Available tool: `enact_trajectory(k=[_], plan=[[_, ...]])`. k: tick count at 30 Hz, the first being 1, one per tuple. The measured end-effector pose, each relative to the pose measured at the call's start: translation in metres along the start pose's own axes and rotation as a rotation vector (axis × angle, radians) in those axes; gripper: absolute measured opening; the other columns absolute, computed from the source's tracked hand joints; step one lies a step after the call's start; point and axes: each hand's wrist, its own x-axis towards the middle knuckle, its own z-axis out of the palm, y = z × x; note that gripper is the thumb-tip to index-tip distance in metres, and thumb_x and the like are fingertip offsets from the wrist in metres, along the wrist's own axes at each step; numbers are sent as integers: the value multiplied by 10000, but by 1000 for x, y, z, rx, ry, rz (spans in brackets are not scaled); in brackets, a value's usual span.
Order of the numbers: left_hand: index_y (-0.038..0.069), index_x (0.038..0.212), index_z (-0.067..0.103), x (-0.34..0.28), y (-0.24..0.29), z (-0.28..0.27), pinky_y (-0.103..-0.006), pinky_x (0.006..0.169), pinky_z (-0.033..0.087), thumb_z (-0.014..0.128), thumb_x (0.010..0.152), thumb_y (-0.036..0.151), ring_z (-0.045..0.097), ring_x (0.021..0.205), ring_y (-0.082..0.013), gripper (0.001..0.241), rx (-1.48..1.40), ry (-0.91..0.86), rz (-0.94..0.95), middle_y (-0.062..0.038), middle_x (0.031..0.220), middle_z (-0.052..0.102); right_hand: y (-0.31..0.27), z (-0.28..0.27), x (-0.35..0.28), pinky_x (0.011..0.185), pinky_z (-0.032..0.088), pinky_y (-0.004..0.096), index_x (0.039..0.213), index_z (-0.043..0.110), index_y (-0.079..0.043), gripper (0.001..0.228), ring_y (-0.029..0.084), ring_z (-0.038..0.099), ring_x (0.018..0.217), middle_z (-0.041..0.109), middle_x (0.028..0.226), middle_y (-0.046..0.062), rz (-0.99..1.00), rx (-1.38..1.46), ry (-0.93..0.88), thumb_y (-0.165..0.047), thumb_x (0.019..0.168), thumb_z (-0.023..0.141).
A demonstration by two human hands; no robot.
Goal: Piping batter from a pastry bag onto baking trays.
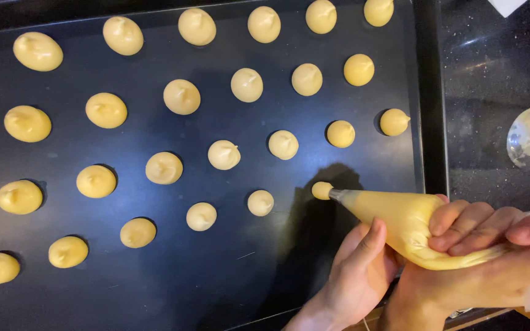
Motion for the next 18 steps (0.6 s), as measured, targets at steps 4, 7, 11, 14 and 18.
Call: enact_trajectory(k=[4, 7, 11, 14, 18], plan=[[-38, 1563, 388, 1, 4, 5, -363, 1304, 283, 514, 1101, 470, 439, 1481, -184, 698, 39, -27, -25, -96, 1578, 482, -3, -24, 5, 585, 415, 369, 1045, 521, -66, 300, 242, 558, 604, 633, 763, 129, 26, 46, -186, -321, 1194, 470], [-34, 1565, 379, 1, 6, 6, -364, 1314, 277, 513, 1102, 473, 434, 1492, -188, 701, 44, -46, -12, -99, 1590, 474, -3, -19, 3, 594, 420, 371, 1062, 522, -63, 280, 244, 575, 622, 648, 777, 131, 30, 54, -216, -307, 1194, 491], [-40, 1562, 383, -1, 1, 1, -380, 1308, 276, 523, 1109, 459, 432, 1484, -201, 689, 28, -28, 12, -115, 1562, 479, 1, 26, -9, 565, 348, 320, 996, 495, -82, 332, 192, 449, 563, 521, 710, 76, -31, -39, -23, -360, 1179, 492], [-34, 1541, 383, -3, 4, 2, -392, 1294, 291, 546, 1085, 450, 441, 1472, -209, 684, 3, 6, 9, -112, 1543, 492, 9, 75, -4, 539, 289, 269, 928, 473, -125, 400, 140, 314, 514, 386, 646, 18, -66, -154, 137, -467, 1134, 488], [-46, 1573, 354, -3, 3, 1, -384, 1271, 300, 587, 1089, 433, 431, 1460, -220, 719, 45, 12, 69, -125, 1537, 480, 10, 82, 10, 536, 269, 232, 907, 464, -153, 411, 104, 260, 503, 325, 609, -8, -34, -164, 205, -516, 1093, 510]])
